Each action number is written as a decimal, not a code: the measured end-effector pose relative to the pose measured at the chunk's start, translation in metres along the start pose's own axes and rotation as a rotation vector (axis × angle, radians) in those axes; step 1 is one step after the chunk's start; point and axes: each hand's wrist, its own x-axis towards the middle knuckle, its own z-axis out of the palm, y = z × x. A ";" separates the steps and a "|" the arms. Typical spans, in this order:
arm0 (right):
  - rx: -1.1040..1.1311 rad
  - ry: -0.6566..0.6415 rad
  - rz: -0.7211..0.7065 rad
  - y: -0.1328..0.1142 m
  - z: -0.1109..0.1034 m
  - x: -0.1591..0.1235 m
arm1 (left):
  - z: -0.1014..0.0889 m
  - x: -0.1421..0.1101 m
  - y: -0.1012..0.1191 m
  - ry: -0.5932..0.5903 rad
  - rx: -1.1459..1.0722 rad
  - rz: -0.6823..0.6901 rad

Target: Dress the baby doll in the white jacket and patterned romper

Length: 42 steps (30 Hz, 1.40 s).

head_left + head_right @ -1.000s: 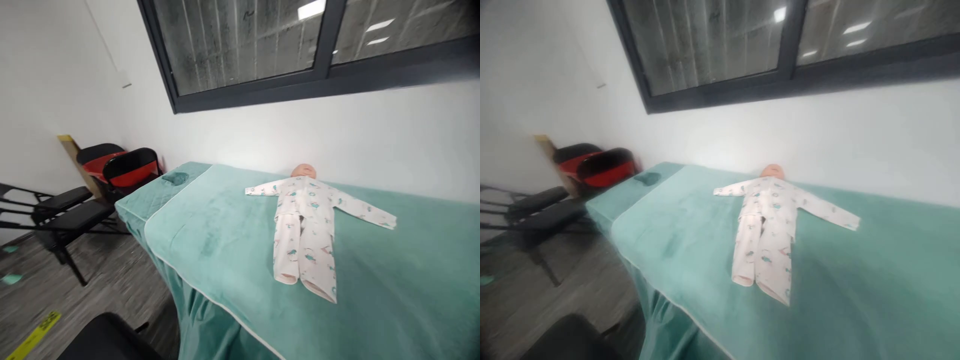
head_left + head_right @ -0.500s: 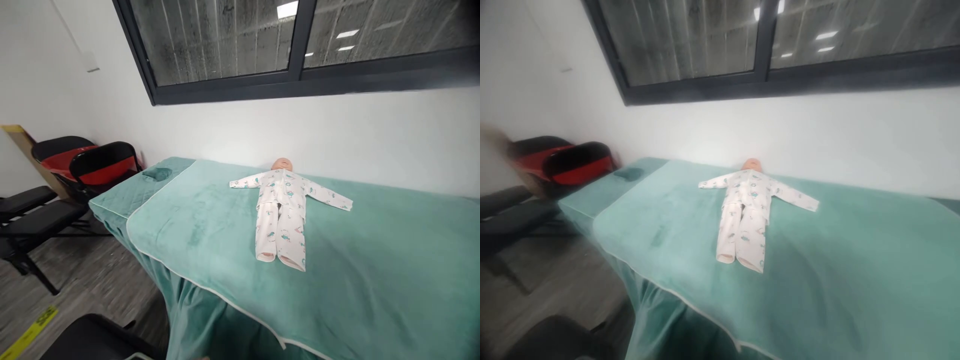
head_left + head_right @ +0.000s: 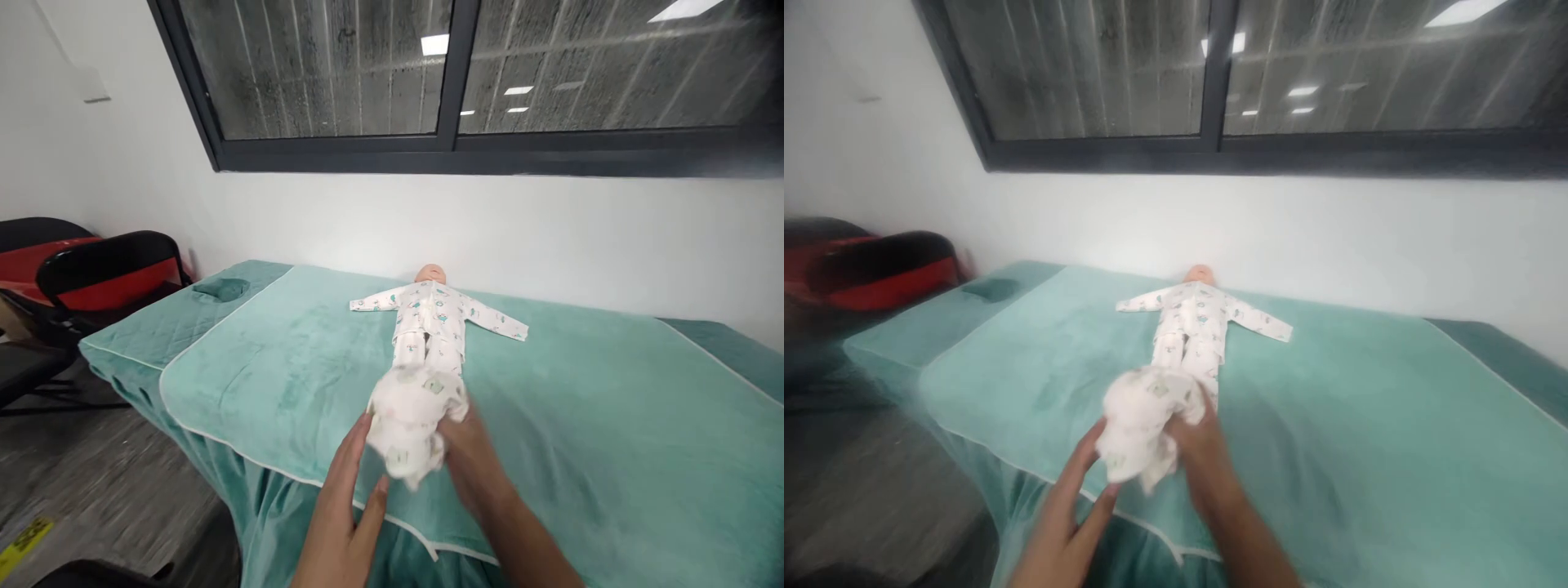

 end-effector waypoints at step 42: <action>-1.089 0.132 0.038 0.061 -0.082 0.356 | 0.133 0.420 -0.005 -0.168 0.099 0.390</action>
